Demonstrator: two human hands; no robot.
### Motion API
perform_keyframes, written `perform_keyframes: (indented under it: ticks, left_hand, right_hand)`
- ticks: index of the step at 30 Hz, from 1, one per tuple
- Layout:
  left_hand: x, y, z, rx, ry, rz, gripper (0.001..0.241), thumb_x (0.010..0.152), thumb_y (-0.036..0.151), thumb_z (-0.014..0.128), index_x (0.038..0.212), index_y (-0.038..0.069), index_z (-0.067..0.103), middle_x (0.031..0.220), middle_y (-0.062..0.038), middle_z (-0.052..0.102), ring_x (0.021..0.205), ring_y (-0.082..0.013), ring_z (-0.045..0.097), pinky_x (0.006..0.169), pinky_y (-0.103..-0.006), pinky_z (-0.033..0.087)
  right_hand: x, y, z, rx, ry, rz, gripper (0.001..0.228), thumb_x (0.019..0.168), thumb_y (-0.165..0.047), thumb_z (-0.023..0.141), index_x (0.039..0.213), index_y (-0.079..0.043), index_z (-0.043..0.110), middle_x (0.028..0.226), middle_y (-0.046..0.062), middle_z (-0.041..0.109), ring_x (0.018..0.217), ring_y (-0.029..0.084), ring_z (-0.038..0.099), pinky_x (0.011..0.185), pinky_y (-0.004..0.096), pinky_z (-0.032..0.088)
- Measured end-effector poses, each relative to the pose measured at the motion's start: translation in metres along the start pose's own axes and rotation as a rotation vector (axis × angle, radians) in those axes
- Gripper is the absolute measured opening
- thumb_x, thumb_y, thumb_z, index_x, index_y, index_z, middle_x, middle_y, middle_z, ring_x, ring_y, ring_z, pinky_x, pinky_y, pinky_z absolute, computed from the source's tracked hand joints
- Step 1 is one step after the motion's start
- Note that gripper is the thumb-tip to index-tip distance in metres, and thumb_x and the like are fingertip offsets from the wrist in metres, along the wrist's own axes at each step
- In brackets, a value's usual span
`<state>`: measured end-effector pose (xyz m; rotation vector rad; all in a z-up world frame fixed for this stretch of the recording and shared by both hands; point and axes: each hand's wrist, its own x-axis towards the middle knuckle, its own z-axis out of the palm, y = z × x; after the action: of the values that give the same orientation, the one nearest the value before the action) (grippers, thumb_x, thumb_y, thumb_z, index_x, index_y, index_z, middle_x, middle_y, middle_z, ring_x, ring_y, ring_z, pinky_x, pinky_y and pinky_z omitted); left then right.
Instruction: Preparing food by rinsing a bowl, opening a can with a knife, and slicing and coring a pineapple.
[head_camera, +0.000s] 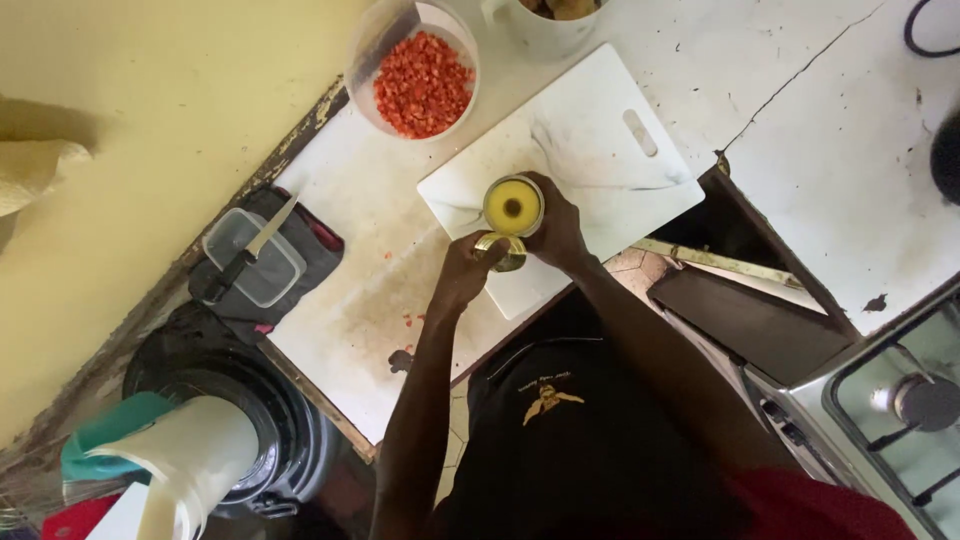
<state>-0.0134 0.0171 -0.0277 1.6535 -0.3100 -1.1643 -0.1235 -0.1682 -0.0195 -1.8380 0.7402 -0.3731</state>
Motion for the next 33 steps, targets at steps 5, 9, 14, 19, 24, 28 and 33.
perform_keyframes:
  ticks: [5,9,14,19,24,28,33]
  left_hand:
    - [-0.018,0.022,0.022,-0.015,0.138,0.052,0.031,0.11,0.034,0.085,0.129,0.01,0.086,0.086,-0.009,0.085,0.078,-0.0101,0.077,0.076,-0.0258,0.062]
    - [-0.025,0.01,0.038,-0.057,0.215,0.049,0.035,0.112,0.036,0.083,0.132,0.008,0.086,0.093,-0.012,0.087,0.08,-0.0115,0.076,0.079,-0.0296,0.063]
    - [-0.067,0.057,0.043,-0.128,0.281,-0.005,0.031,0.116,0.019,0.073,0.141,0.003,0.082,0.114,-0.023,0.087,0.092,-0.0246,0.08,0.094,-0.0418,0.066]
    - [-0.063,0.023,-0.004,-0.151,0.383,0.146,0.029,0.112,0.02,0.078,0.134,0.004,0.085,0.109,-0.021,0.087,0.096,-0.0228,0.081,0.096,-0.0415,0.068]
    - [-0.05,0.035,-0.024,-0.109,0.359,0.274,0.026,0.114,0.018,0.077,0.134,0.004,0.084,0.115,-0.024,0.087,0.102,-0.0231,0.08,0.097,-0.0464,0.066]
    - [-0.054,0.072,0.031,0.069,0.224,0.36,0.029,0.104,0.0,0.077,0.13,0.008,0.086,0.11,-0.018,0.087,0.102,-0.027,0.082,0.098,-0.0457,0.068]
    - [-0.081,0.123,0.119,0.116,0.016,0.475,0.015,0.105,0.017,0.084,0.119,0.019,0.09,0.105,-0.006,0.091,0.097,-0.0223,0.087,0.092,-0.0406,0.07]
  right_hand:
    - [0.001,-0.015,-0.006,-0.054,-0.052,0.081,0.094,0.079,-0.029,0.102,0.161,-0.023,0.057,0.154,0.008,0.072,0.141,0.044,0.071,0.127,0.065,0.051]
    - [-0.002,-0.02,-0.004,-0.08,-0.027,0.07,0.098,0.078,-0.028,0.105,0.162,-0.022,0.055,0.153,0.008,0.072,0.141,0.042,0.071,0.125,0.063,0.052]
    - [-0.006,-0.025,-0.009,0.018,-0.041,-0.003,0.109,0.073,-0.016,0.106,0.166,-0.01,0.05,0.159,0.023,0.065,0.148,0.052,0.063,0.129,0.069,0.048]
    - [-0.044,-0.007,-0.026,0.007,0.0,-0.033,0.123,0.08,-0.043,0.106,0.173,-0.001,0.039,0.173,0.032,0.047,0.162,0.055,0.046,0.139,0.067,0.035]
    - [-0.103,-0.007,-0.065,-0.015,0.032,0.149,0.117,0.087,-0.06,0.098,0.171,0.001,0.044,0.164,0.033,0.056,0.159,0.054,0.051,0.137,0.066,0.035]
    - [-0.141,-0.029,-0.076,0.234,0.098,0.2,0.067,0.101,-0.036,0.089,0.158,-0.01,0.065,0.153,0.02,0.073,0.129,0.038,0.075,0.114,0.058,0.055]
    - [-0.14,-0.08,-0.085,0.474,0.225,-0.077,0.041,0.118,-0.021,0.064,0.151,0.0,0.073,0.155,0.025,0.071,0.13,0.042,0.078,0.109,0.06,0.062]
